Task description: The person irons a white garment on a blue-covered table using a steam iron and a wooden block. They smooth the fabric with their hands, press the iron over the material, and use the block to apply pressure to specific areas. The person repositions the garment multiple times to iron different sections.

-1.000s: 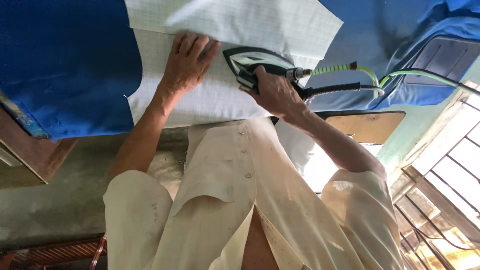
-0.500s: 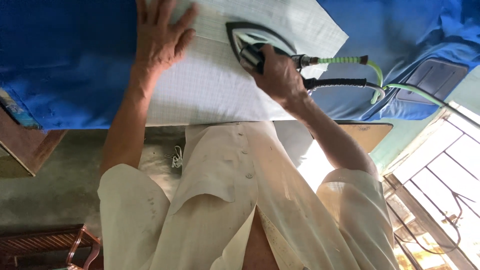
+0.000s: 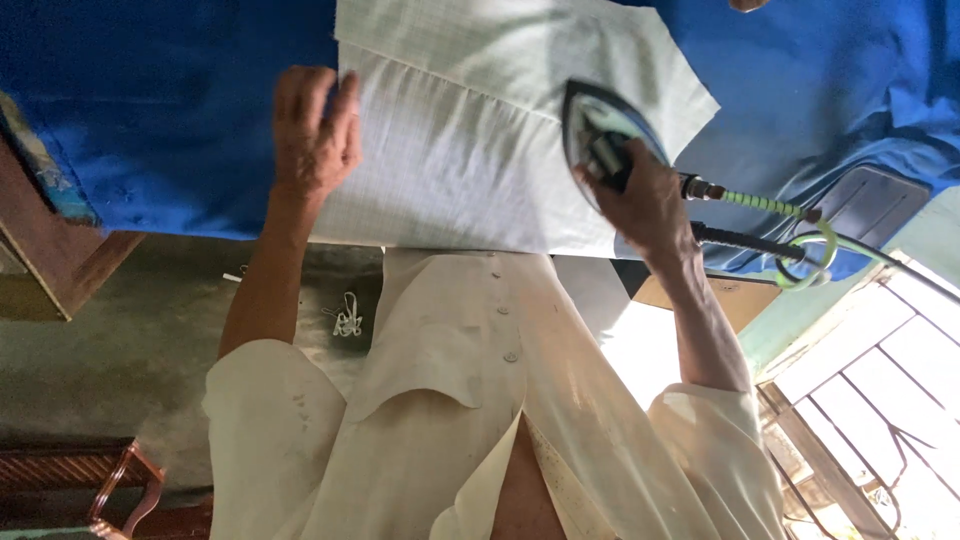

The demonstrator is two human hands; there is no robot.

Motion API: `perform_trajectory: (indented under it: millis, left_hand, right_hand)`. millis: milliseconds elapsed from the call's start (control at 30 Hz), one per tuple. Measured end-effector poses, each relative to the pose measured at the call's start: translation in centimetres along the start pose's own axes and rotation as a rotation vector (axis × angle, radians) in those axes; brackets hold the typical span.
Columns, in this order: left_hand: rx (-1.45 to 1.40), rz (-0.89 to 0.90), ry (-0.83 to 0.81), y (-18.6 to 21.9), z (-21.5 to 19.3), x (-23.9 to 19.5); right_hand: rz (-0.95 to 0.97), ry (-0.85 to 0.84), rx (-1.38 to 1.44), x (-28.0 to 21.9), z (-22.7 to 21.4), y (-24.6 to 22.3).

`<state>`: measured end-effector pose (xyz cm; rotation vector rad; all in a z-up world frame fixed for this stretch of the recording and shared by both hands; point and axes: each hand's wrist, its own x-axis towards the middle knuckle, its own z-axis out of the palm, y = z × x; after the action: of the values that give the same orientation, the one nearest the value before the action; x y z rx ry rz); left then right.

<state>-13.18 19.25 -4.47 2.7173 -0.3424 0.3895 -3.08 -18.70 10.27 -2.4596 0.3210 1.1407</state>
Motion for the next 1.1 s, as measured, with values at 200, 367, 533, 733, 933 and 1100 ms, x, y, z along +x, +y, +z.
perform_trajectory:
  millis: [200,367,533,733,933,1100]
  left_hand:
    - [0.005,0.178,-0.227,0.8,1.4,-0.4]
    - [0.054,0.300,-0.246,0.0,2.6,0.3]
    - [0.163,0.333,-0.235,-1.3,2.2,1.1]
    - [0.133,0.299,-0.250,-3.5,2.3,1.1]
    - [0.063,0.281,-0.180,-4.3,1.7,1.9]
    - [0.056,0.248,-0.164,-5.5,1.6,1.7]
  right_hand:
    - [-0.373,-0.341,-0.209,-1.1,5.4,-2.9]
    - [-0.510,-0.271,-0.325,-0.1,8.9,-5.8]
    - [-0.516,-0.212,-0.311,2.2,9.4,-6.0]
    - [-0.569,-0.132,-0.296,3.8,9.2,-6.3]
    - [-0.636,-0.148,-0.328,4.5,9.5,-6.0]
    - [-0.913,-0.318,-0.579,5.1,10.6,-5.6]
